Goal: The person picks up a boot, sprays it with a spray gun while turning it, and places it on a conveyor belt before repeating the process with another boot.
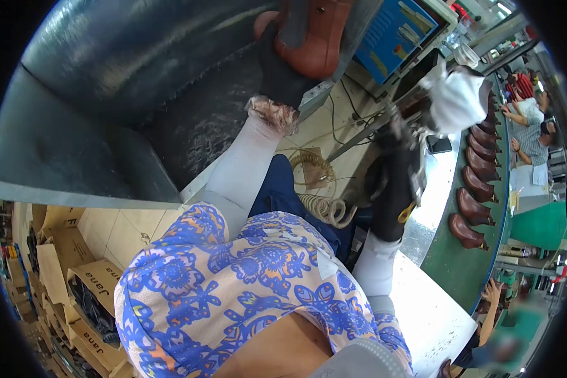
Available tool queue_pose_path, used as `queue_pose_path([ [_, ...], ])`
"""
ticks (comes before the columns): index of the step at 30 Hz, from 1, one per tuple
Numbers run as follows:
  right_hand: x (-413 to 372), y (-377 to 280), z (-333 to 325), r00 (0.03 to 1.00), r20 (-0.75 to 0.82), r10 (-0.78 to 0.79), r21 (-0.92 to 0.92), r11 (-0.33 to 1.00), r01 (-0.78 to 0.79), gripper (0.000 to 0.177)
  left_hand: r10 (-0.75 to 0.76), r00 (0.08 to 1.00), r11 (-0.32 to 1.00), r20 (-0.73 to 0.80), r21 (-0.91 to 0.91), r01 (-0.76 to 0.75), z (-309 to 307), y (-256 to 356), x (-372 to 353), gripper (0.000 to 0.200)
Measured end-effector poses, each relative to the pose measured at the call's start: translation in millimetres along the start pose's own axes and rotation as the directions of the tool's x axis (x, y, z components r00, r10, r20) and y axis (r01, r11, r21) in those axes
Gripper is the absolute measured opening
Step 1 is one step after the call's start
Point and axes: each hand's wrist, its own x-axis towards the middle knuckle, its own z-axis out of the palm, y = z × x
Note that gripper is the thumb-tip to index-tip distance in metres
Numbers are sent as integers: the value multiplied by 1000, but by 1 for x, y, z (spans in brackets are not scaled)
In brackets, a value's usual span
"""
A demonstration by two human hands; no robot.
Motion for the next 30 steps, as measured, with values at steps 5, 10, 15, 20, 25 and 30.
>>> queue_pose_path([
  [5, 72, -3, -38, 890, 136, 436, 934, 242, -262, 28, -128, 991, 989, 33, -70, 130, 12, -10, -18, 66],
  [10, 101, 5, -35, 822, 271, 500, 956, -41, -290, 21, -199, 877, 800, 437, -445, 403, 1, -4, -39, 74],
  [15, 127, 52, -12, 841, 285, 461, 959, -145, -245, 23, -426, 894, 905, 137, 76, 420, 24, 9, -64, 55],
  [20, 164, 74, 11, 998, 61, 0, 954, 295, -58, 26, -629, 669, 584, -396, 328, 742, -1, -13, -82, 39],
  [25, 185, 49, 31, 990, 91, 111, 970, 214, -113, 29, -707, 568, 550, -421, 178, 816, 63, 2, -72, 39],
  [30, 172, 40, 12, 901, 220, 374, 923, 219, -316, 45, -648, 724, 712, -237, 148, 686, -23, 14, -85, 27],
])
